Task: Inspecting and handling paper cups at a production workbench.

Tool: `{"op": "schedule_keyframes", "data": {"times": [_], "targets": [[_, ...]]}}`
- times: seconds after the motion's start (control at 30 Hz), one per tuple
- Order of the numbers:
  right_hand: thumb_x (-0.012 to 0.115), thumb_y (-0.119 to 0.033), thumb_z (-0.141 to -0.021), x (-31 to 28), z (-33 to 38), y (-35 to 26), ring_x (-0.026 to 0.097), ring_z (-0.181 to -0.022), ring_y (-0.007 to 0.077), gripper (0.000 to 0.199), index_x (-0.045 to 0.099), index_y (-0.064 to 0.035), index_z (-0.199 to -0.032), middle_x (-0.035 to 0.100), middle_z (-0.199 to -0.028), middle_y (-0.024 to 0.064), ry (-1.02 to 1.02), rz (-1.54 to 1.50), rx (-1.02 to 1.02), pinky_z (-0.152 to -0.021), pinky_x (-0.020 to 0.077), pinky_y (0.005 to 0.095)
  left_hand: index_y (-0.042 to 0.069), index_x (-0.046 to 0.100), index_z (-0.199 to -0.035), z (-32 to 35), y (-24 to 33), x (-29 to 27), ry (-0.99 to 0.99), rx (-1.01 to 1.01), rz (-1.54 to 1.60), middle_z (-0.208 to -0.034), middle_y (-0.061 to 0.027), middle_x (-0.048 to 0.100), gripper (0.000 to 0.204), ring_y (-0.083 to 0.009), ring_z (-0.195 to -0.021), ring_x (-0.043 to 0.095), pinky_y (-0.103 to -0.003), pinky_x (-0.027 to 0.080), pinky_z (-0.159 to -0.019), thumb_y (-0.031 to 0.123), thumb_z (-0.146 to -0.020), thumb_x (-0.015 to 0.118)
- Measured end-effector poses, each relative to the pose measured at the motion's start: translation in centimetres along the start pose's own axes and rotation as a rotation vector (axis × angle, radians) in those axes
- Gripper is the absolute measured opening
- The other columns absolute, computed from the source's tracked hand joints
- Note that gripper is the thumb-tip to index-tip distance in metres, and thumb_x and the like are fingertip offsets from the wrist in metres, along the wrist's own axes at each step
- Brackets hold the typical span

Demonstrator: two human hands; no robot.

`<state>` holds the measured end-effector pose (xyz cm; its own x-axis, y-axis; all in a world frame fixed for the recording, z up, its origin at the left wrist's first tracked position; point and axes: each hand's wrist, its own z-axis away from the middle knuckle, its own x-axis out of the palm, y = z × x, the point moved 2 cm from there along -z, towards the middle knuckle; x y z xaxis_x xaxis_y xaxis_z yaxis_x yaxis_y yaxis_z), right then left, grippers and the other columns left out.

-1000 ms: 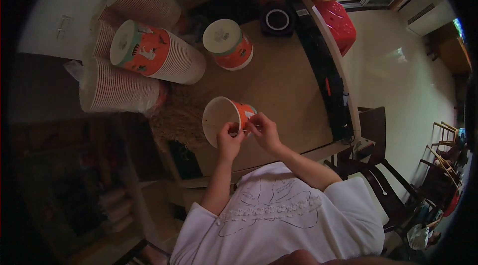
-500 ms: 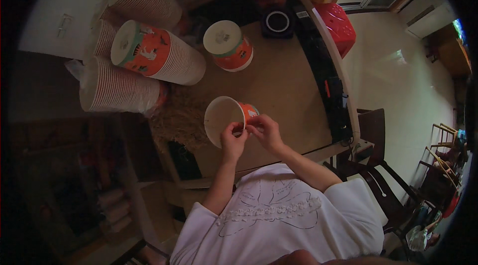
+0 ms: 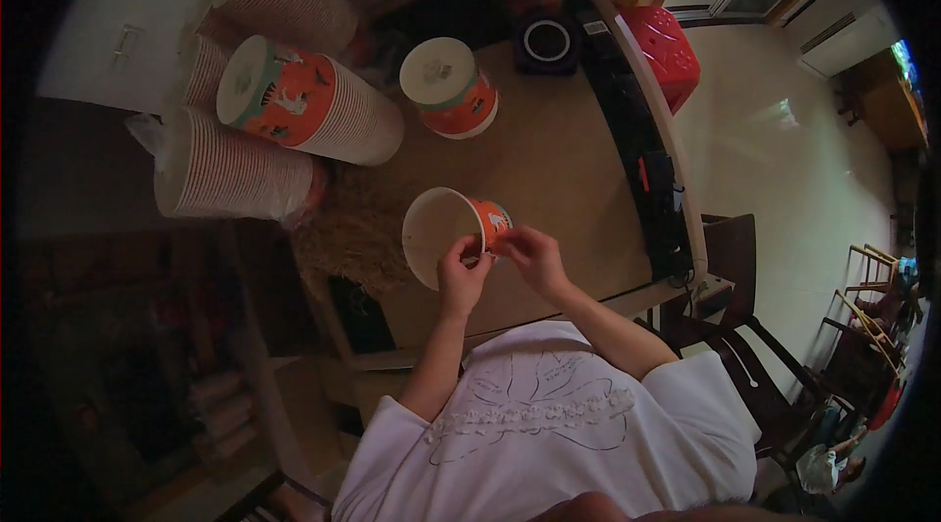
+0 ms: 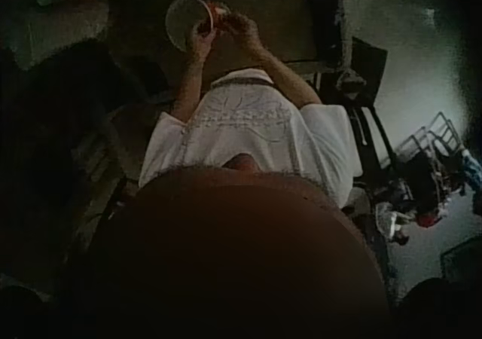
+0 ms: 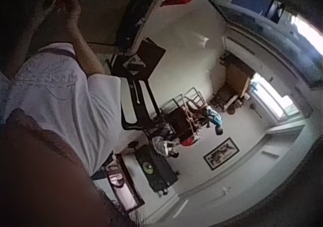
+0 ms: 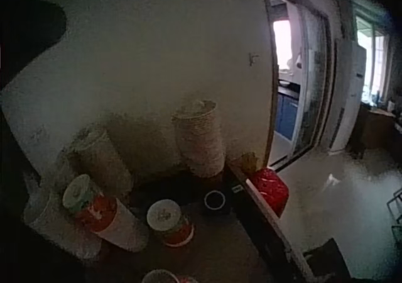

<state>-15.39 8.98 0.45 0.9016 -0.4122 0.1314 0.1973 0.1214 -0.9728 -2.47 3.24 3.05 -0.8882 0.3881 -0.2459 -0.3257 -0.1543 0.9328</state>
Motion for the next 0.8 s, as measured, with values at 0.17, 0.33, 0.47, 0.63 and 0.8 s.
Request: {"op": "schedule_keyframes", "data": {"times": [0.17,0.33,0.47,0.63,0.8], "targets": [[0.061,-0.002,-0.081,-0.1,0.1,-0.3,0.062,-0.077,0.0124,0.010,0.060,0.0014,-0.091,0.064,-0.083,0.0075,-0.015,0.004,0.073,-0.071,0.0505,0.0260,0.000,0.059,-0.099,0.1,0.7,0.2,0.006,-0.032,-0.013,-0.090,-0.0062,0.063,0.023,-0.0127,-0.081,0.061,-0.026,0.050,-0.070,0.001,-0.076,0.061],[0.056,-0.008,-0.086,-0.2,-0.3,-0.2,0.060,-0.079,0.0122,0.012,0.055,0.0001,-0.094,0.062,-0.085,0.0051,-0.059,-0.203,0.078,-0.074,0.0505,0.0269,0.004,0.059,-0.105,0.6,1.7,0.7,0.080,0.066,0.020,-0.093,-0.0079,0.061,0.027,-0.0165,-0.080,0.061,-0.028,0.051,-0.068,-0.001,-0.079,0.058],[0.053,-0.014,-0.089,-0.8,-0.4,-0.2,0.057,-0.084,0.0111,0.013,0.052,-0.0024,-0.096,0.059,-0.090,0.0045,-0.142,-0.489,0.228,-0.077,0.0478,0.0274,0.006,0.061,-0.106,0.7,2.2,0.8,0.007,0.300,-0.259,-0.092,-0.0105,0.058,0.026,-0.0219,-0.081,0.059,-0.030,0.049,-0.067,0.001,-0.081,0.057],[0.053,-0.015,-0.089,-0.3,-0.1,-0.7,0.055,-0.086,0.0106,0.012,0.052,-0.0045,-0.096,0.057,-0.092,0.0033,-0.241,-0.578,0.302,-0.075,0.0478,0.0275,0.004,0.063,-0.098,0.5,2.7,0.4,0.040,0.293,-0.246,-0.093,-0.0111,0.056,0.019,-0.0221,-0.080,0.059,-0.030,0.049,-0.067,0.005,-0.081,0.057],[0.051,-0.014,-0.089,-0.4,-0.7,-0.8,0.055,-0.080,0.0111,0.011,0.052,-0.0053,-0.096,0.056,-0.087,0.0031,-0.088,-0.684,0.348,-0.072,0.0471,0.0267,0.005,0.061,-0.085,0.5,3.3,-0.1,0.057,0.471,-0.435,-0.094,-0.0111,0.056,0.010,-0.0254,-0.083,0.058,-0.034,0.048,-0.070,0.007,-0.076,0.063]]}}
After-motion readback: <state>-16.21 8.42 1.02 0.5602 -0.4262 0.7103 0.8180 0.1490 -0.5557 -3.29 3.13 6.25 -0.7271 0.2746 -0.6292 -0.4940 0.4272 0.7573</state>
